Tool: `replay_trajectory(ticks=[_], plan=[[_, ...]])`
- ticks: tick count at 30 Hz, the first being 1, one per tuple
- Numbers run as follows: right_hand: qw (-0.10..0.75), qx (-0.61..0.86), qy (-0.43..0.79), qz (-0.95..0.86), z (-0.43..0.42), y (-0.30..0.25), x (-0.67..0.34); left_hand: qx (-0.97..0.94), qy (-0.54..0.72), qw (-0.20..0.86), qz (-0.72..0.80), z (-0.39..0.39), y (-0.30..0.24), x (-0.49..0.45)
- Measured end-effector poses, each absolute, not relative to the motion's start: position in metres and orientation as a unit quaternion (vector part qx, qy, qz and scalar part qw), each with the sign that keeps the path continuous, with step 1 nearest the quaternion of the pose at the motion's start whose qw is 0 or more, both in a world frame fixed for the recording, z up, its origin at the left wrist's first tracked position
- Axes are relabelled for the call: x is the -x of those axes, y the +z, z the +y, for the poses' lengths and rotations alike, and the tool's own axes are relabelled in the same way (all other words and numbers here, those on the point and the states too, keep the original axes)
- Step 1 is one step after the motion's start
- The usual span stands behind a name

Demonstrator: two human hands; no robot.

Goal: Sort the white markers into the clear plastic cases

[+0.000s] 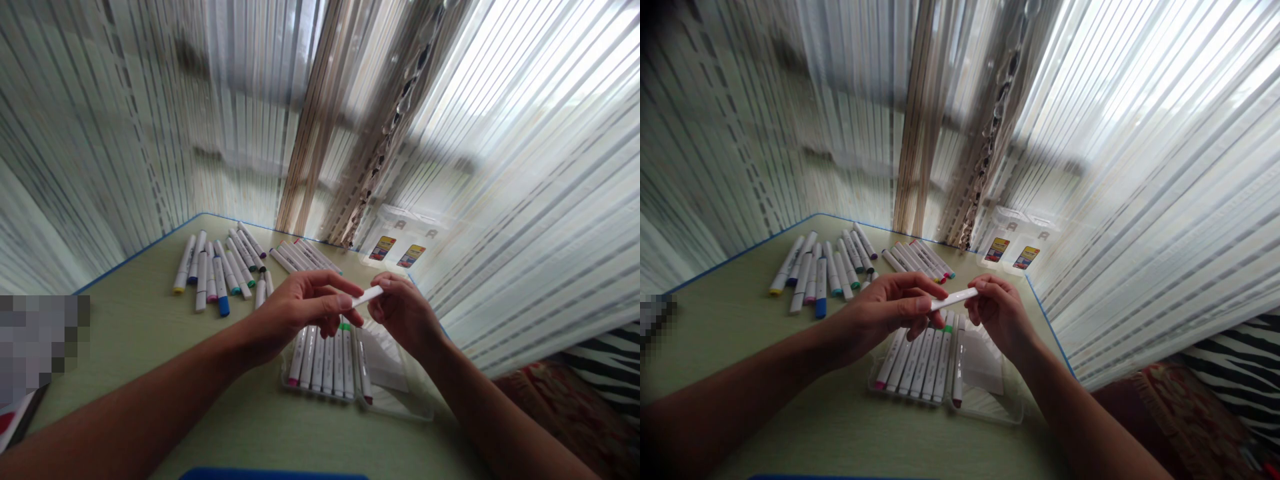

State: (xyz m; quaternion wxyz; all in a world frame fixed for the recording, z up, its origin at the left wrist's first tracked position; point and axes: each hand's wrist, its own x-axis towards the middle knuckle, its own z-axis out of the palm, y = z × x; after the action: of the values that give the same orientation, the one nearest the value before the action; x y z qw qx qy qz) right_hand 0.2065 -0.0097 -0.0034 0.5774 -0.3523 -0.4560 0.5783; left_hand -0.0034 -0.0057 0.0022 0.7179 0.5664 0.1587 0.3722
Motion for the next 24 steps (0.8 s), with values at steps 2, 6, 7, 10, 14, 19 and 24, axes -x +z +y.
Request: replay_trajectory(ticks=[2, 6, 7, 10, 14, 19, 24], plan=[[0.578, 0.353, 0.577, -0.456, -0.0101, -0.0030, -0.2063, -0.572, 0.375, 0.712, 0.161, -0.0063, 0.0026, 0.0034], [0.579, 0.355, 0.576, -0.455, -0.0107, -0.0027, -0.2059, -0.580, 0.375, 0.704, 0.167, -0.0073, 0.0046, 0.0033], [0.579, 0.354, 0.576, -0.455, -0.0107, -0.0028, -0.2059, -0.581, 0.375, 0.702, 0.169, -0.0076, 0.0051, 0.0032], [0.579, 0.354, 0.574, -0.458, -0.0105, -0.0034, -0.2064, -0.586, 0.375, 0.695, 0.181, -0.0085, 0.0067, 0.0030], [0.576, 0.354, 0.574, -0.462, -0.0102, -0.0042, -0.2077, -0.590, 0.376, 0.688, 0.193, -0.0092, 0.0081, 0.0027], [0.576, 0.355, 0.569, -0.467, -0.0107, -0.0045, -0.2084, -0.592, 0.379, 0.681, 0.205, -0.0093, 0.0087, 0.0021], [0.602, 0.352, 0.536, -0.476, -0.0113, -0.0040, -0.2075, -0.580, 0.400, 0.673, 0.226, -0.0072, 0.0079, 0.0009]])
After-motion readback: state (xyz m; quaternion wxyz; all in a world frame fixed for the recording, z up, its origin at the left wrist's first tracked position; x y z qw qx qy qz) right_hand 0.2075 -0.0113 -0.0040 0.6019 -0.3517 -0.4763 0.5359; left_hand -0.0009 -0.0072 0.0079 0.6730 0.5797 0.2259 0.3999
